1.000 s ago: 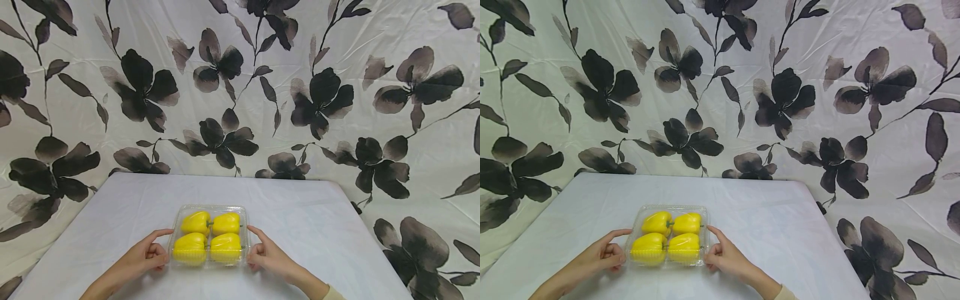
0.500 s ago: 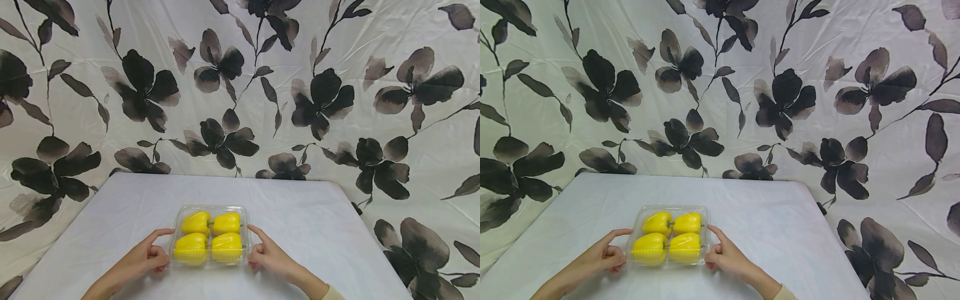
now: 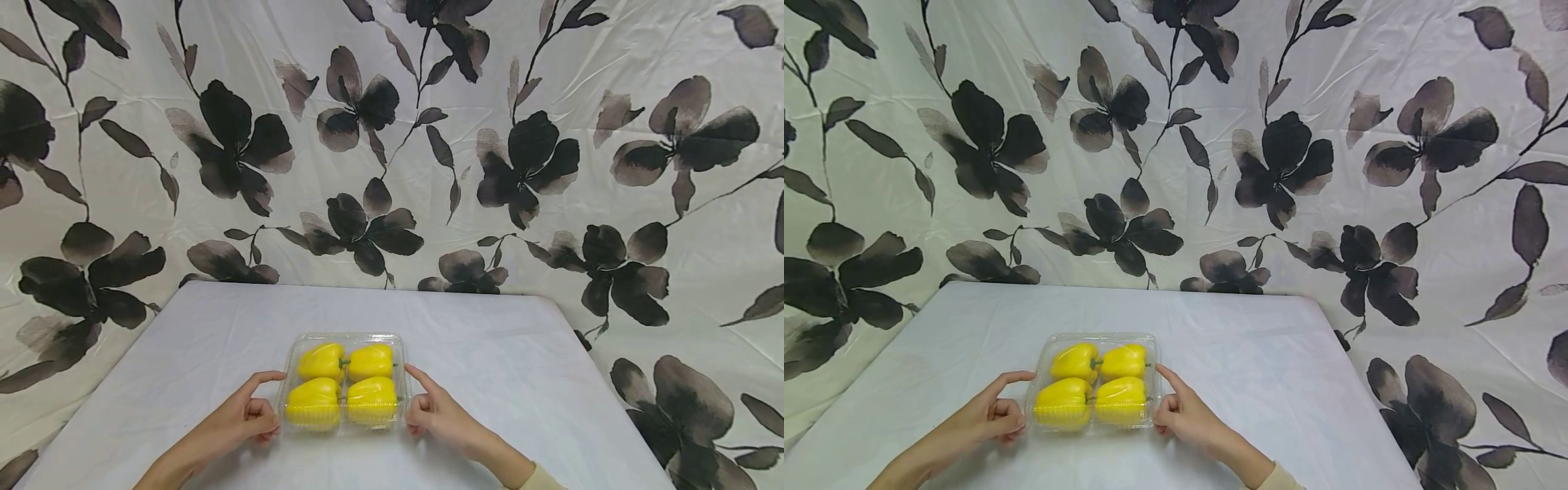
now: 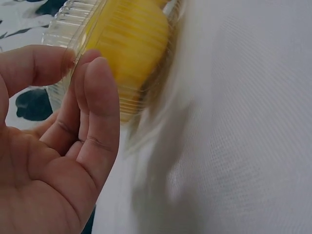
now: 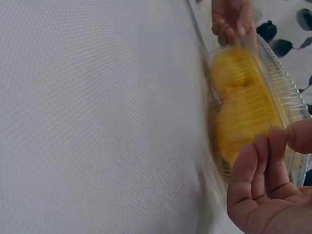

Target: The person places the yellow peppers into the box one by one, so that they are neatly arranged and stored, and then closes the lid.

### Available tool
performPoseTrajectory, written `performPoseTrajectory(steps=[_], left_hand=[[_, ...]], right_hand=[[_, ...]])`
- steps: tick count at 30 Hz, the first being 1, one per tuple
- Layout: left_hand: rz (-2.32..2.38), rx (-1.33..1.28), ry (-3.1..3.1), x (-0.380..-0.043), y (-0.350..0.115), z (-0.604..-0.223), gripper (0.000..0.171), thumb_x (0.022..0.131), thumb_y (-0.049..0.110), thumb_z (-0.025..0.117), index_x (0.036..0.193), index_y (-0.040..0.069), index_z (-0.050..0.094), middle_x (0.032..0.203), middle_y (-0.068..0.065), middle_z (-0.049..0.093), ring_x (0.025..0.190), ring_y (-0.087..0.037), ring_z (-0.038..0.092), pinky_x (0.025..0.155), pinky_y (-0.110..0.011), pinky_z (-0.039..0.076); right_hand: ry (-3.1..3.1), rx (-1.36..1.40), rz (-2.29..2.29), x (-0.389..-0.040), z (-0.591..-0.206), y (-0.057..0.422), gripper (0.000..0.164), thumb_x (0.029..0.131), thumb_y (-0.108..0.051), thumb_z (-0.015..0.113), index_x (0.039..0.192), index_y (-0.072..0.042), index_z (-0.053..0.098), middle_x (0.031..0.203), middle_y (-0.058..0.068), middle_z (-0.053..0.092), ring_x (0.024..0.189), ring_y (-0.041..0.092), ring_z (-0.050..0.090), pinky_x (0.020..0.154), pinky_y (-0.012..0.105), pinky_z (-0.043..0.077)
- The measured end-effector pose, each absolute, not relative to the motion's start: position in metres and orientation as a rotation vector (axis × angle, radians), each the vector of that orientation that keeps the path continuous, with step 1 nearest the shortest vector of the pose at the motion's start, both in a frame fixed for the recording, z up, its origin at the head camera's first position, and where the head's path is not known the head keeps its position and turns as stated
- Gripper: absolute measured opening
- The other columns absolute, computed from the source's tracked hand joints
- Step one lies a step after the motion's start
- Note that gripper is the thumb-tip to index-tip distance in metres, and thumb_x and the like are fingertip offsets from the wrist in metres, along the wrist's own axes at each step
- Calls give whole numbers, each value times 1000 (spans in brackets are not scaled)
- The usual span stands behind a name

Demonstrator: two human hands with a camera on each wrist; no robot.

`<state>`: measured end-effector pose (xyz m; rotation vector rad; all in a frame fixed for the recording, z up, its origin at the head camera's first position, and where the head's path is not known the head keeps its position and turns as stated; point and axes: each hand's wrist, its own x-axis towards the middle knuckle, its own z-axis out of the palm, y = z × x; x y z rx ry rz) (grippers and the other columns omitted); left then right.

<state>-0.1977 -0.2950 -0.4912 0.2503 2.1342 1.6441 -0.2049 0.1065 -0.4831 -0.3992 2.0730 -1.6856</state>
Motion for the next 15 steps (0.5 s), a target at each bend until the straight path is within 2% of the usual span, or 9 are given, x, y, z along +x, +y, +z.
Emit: performPoseTrajectory(steps=[15], left_hand=[[1667, 292, 2080, -197, -296, -488, 82, 104, 15, 70, 163, 5, 14, 91, -11, 68, 86, -25, 65, 76, -35, 63]], right_hand=[[2048, -409, -1676, -207, -483, 109, 87, 99, -3, 66, 170, -10, 16, 81, 2, 64, 78, 17, 63, 76, 25, 58]])
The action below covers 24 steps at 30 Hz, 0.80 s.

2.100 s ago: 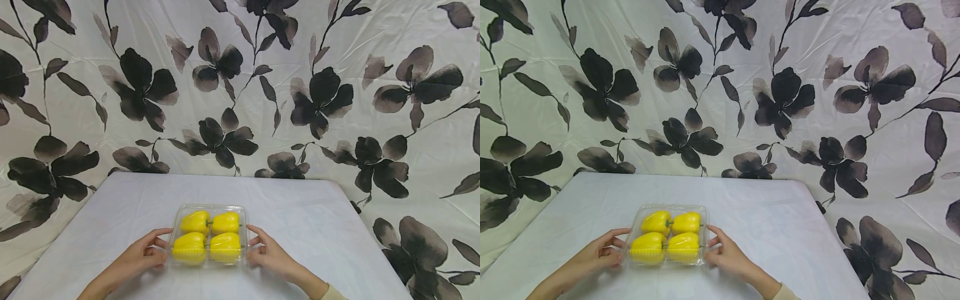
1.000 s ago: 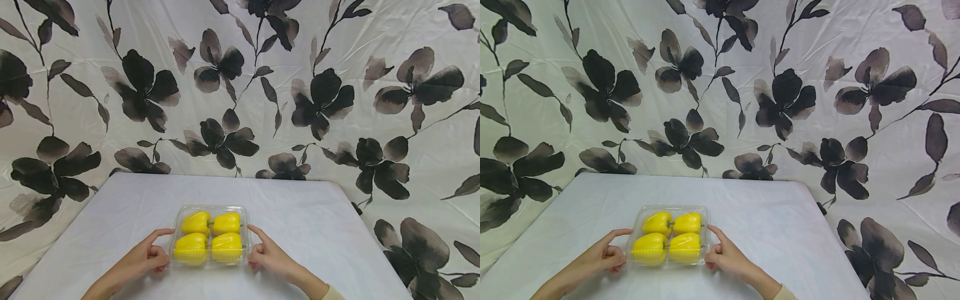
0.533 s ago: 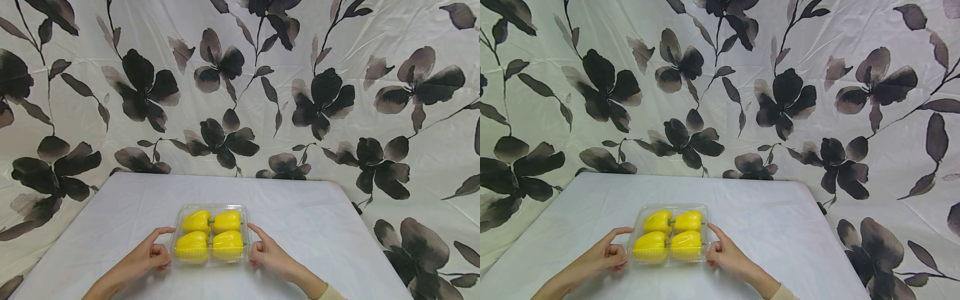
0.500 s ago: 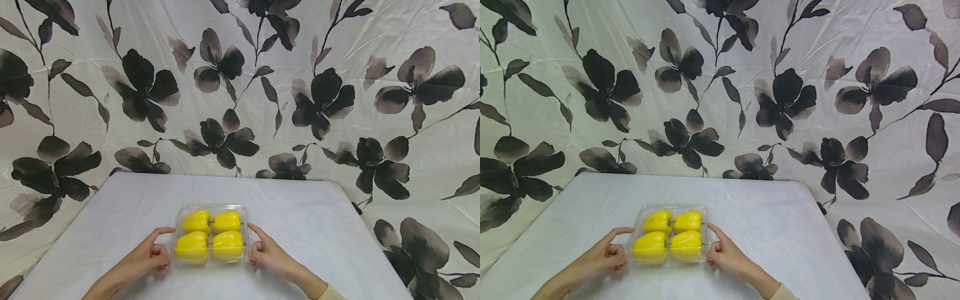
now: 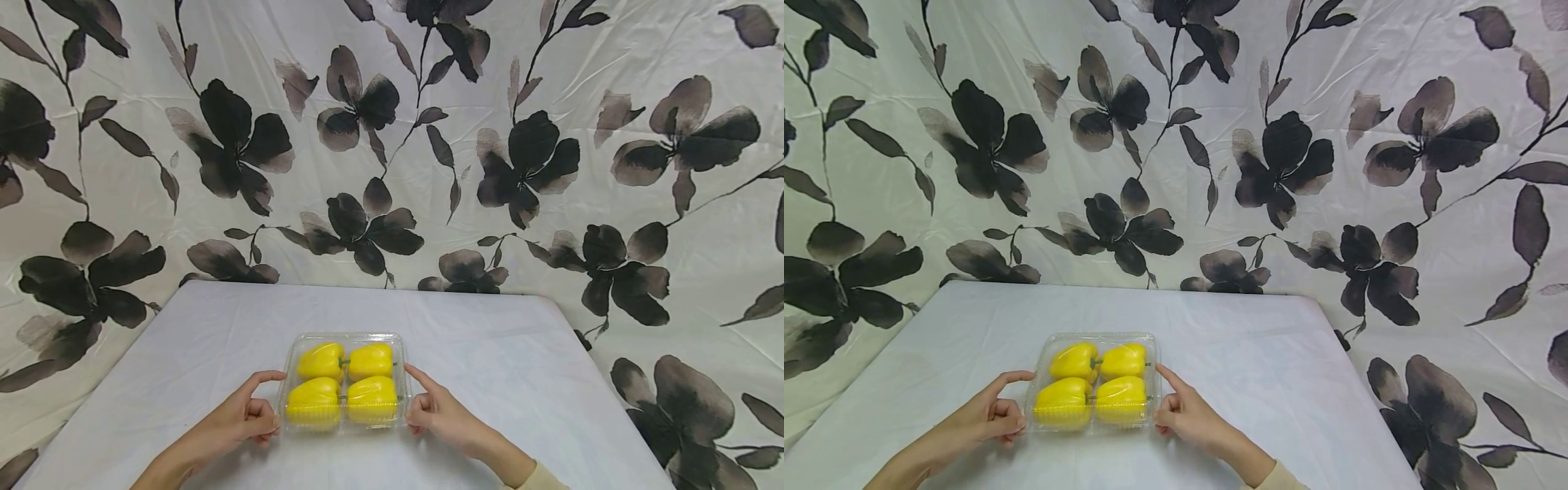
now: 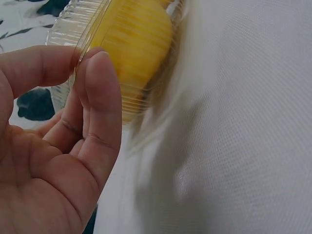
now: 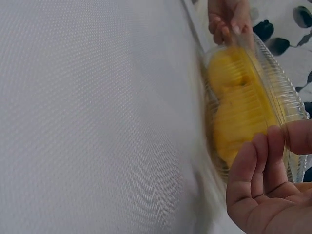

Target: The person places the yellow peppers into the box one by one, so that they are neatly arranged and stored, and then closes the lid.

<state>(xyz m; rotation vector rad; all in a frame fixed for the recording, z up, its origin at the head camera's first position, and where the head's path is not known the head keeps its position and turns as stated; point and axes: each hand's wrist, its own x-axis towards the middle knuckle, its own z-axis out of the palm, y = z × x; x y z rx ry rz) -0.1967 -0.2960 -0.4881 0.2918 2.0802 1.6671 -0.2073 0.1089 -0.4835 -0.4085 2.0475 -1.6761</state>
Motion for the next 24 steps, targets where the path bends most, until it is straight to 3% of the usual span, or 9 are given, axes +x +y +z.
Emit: performPoseTrajectory(steps=[24], left_hand=[[1615, 321, 2130, -200, -297, -487, 88, 104, 16, 70, 169, 10, 11, 93, -13, 70, 85, -24, 67, 77, -33, 63]], right_hand=[[2136, -428, -1597, -213, -485, 113, 86, 98, -8, 70, 169, -9, 22, 85, 2, 69, 77, 18, 65, 75, 28, 59]])
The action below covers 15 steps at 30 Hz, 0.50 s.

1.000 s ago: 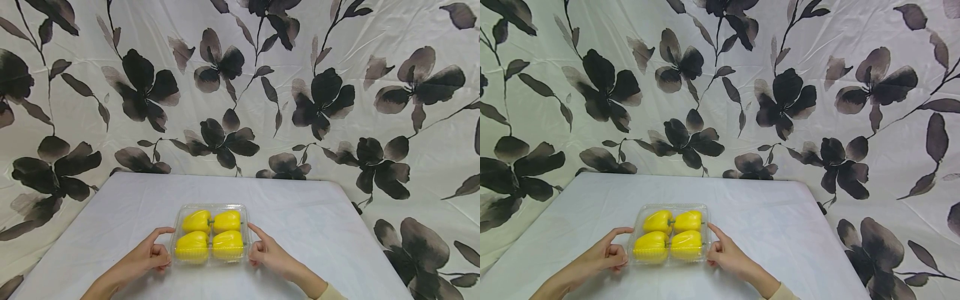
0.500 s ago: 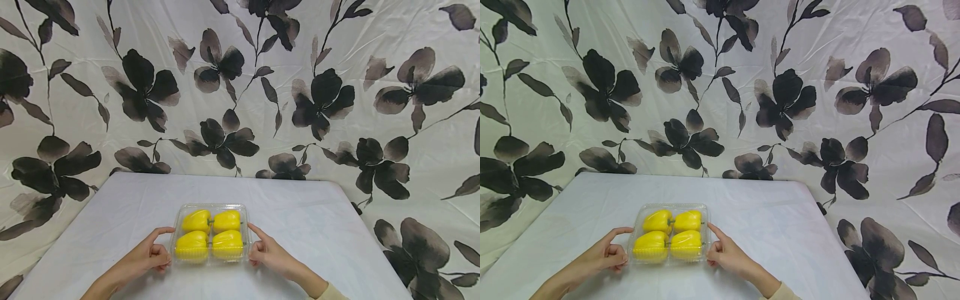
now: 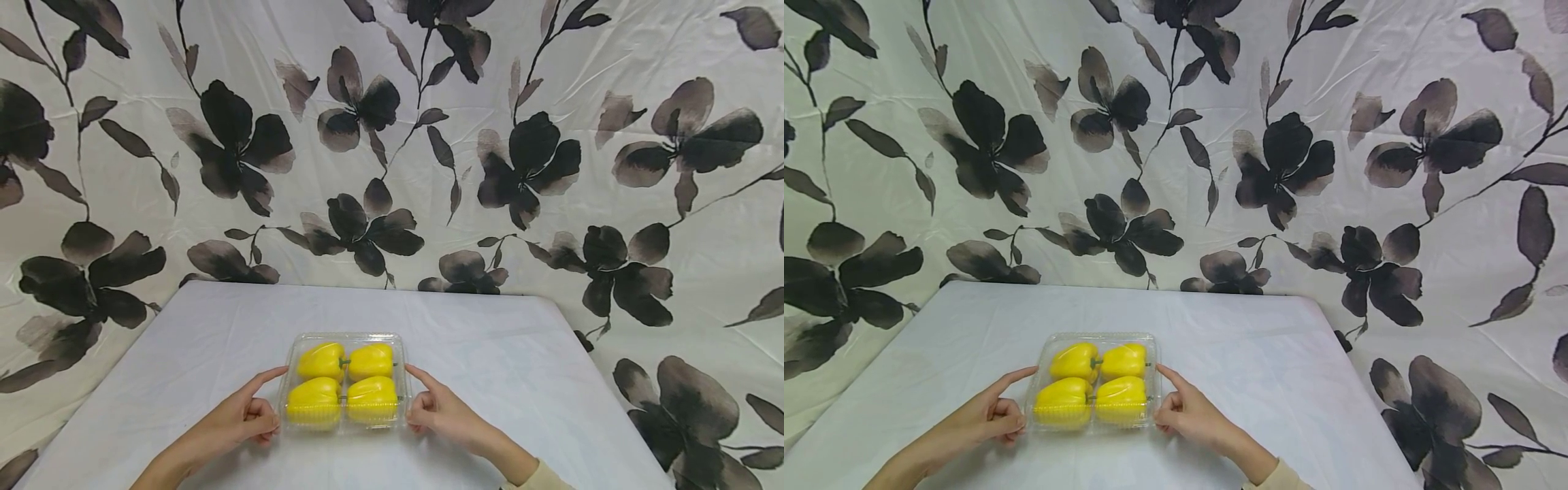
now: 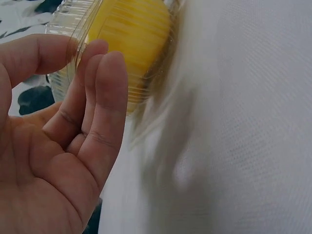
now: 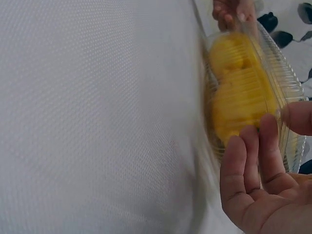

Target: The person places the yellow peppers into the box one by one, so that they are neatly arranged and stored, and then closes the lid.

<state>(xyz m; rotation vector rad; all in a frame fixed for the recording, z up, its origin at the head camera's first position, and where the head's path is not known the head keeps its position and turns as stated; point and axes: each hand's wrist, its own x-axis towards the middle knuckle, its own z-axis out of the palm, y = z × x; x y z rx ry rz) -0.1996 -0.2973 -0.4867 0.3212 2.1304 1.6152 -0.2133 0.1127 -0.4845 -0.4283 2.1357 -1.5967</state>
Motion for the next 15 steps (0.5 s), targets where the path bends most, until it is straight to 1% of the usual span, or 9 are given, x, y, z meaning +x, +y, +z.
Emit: performPoseTrajectory(steps=[7, 11, 15], left_hand=[[1531, 349, 2245, -199, -300, -483, 84, 103, 21, 71, 169, 13, 20, 100, -15, 70, 89, -27, 69, 78, -34, 64], [1478, 399, 2363, -199, -304, -479, 78, 103, 24, 72, 167, 13, 29, 112, -15, 70, 96, -26, 69, 78, -34, 65], [1339, 410, 2573, -200, -308, -473, 71, 102, 32, 73, 163, 19, 39, 129, -10, 69, 109, -23, 69, 83, -30, 62]], right_hand=[[2167, -452, -1559, -215, -480, 117, 82, 99, -9, 71, 168, -9, 26, 96, 5, 70, 86, 22, 70, 81, 36, 63], [2229, -476, -1504, -218, -478, 125, 82, 99, -11, 72, 167, -10, 28, 104, 6, 70, 90, 24, 71, 78, 33, 62], [2342, -531, -1414, -221, -473, 135, 78, 100, -17, 72, 167, -11, 31, 114, 6, 71, 96, 22, 73, 78, 29, 60]])
